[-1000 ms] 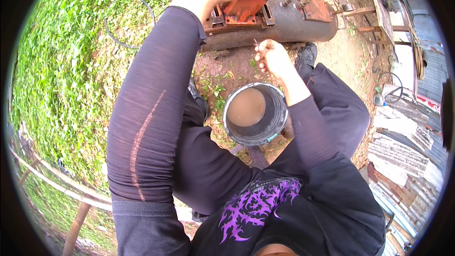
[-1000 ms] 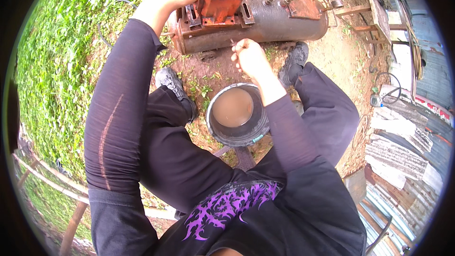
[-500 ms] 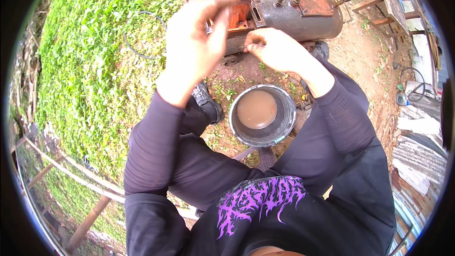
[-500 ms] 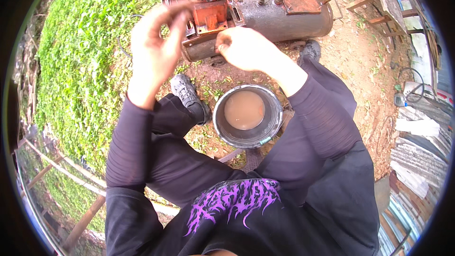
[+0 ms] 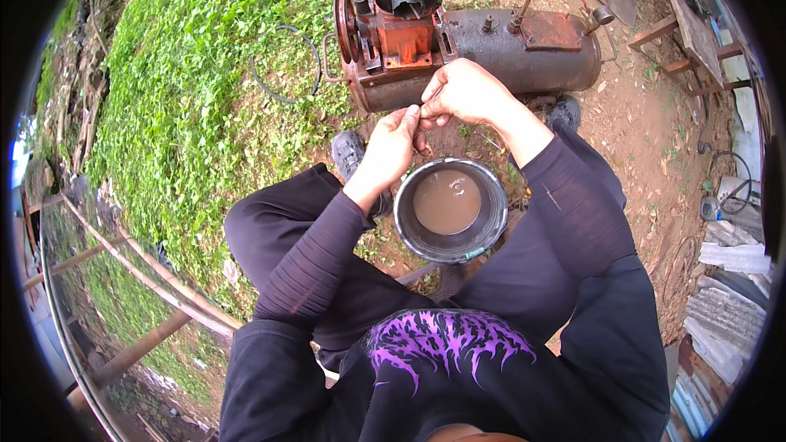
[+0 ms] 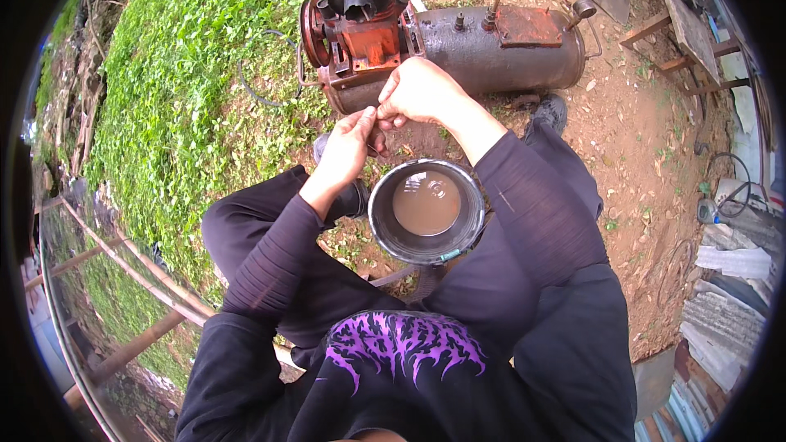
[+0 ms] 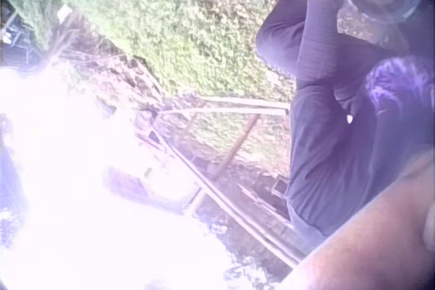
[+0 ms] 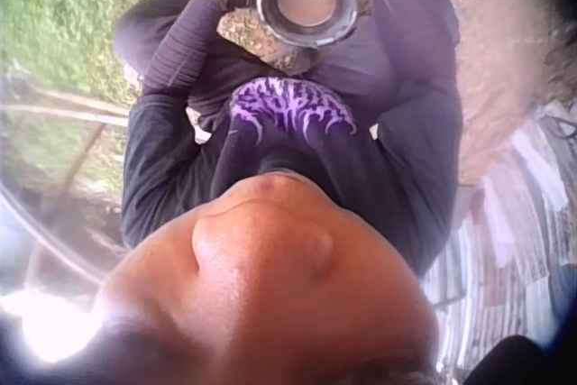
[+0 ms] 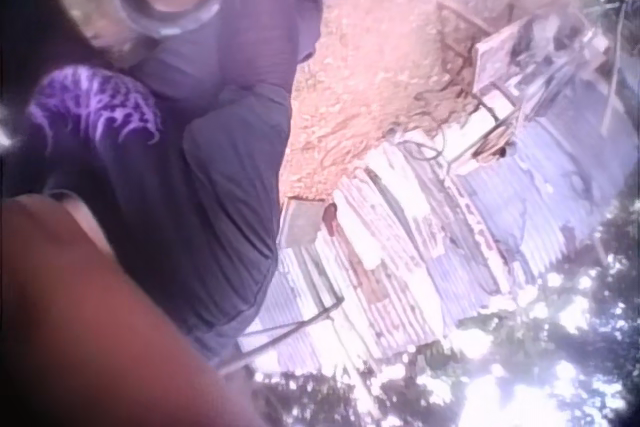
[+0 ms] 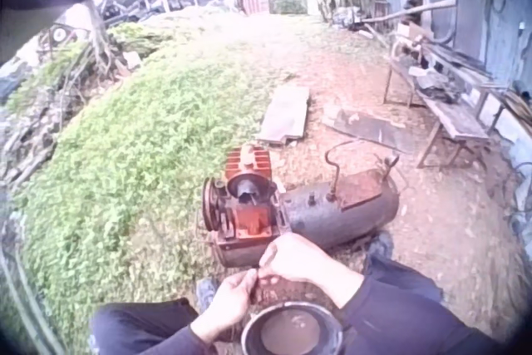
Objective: The person removes bolts from a red machine component by hand, cleans the parts and their hands in a bucket of water, and removes a gasket from the unit.
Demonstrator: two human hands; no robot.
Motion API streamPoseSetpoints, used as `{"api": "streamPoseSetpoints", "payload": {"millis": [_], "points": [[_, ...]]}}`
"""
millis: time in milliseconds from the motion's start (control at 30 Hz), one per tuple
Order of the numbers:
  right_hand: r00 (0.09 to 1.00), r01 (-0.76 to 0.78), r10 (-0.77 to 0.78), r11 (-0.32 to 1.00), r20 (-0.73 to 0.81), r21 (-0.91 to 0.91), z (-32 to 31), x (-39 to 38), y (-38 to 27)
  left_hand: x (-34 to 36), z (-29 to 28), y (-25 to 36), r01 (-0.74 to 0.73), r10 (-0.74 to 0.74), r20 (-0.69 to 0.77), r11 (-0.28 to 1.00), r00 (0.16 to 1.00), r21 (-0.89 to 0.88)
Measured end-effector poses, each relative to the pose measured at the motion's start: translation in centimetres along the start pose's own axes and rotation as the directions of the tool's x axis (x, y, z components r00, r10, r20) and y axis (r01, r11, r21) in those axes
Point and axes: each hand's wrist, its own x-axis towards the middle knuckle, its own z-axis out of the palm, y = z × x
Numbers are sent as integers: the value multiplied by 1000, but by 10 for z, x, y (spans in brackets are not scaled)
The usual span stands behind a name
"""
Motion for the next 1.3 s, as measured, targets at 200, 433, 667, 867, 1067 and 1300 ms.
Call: {"api": "streamPoseSetpoints", "payload": {"millis": [200, 433, 667, 867, 1067, 1300], "points": [[994, 105, -79, 792, -69, 601, 9, -11, -3, -12, -13, 84, 13, -34, 88, 974, 996, 226], [965, 203, -13, 667, -261, 717, 40, -2, 8, 3, -13, 105, 38, -142, 207, 897, 968, 439], [980, -157, 176, 972, 92, -177, 47, 2, 99, 48, -39, 135, -198, 396, -31, 524, 918, 828], [808, -60, 533, 500, 252, -864, 149, 1, 305, 93, -70, 131, -452, 612, 56, 516, 789, 728], [906, -340, 418, 631, -63, -698, 172, 15, 354, 62, -67, 151, -362, 448, 106, 539, 888, 760], [795, -606, 489, 671, -359, -427, 172, 19, 361, 60, -71, 158, -367, 443, 146, 466, 885, 805]]}}
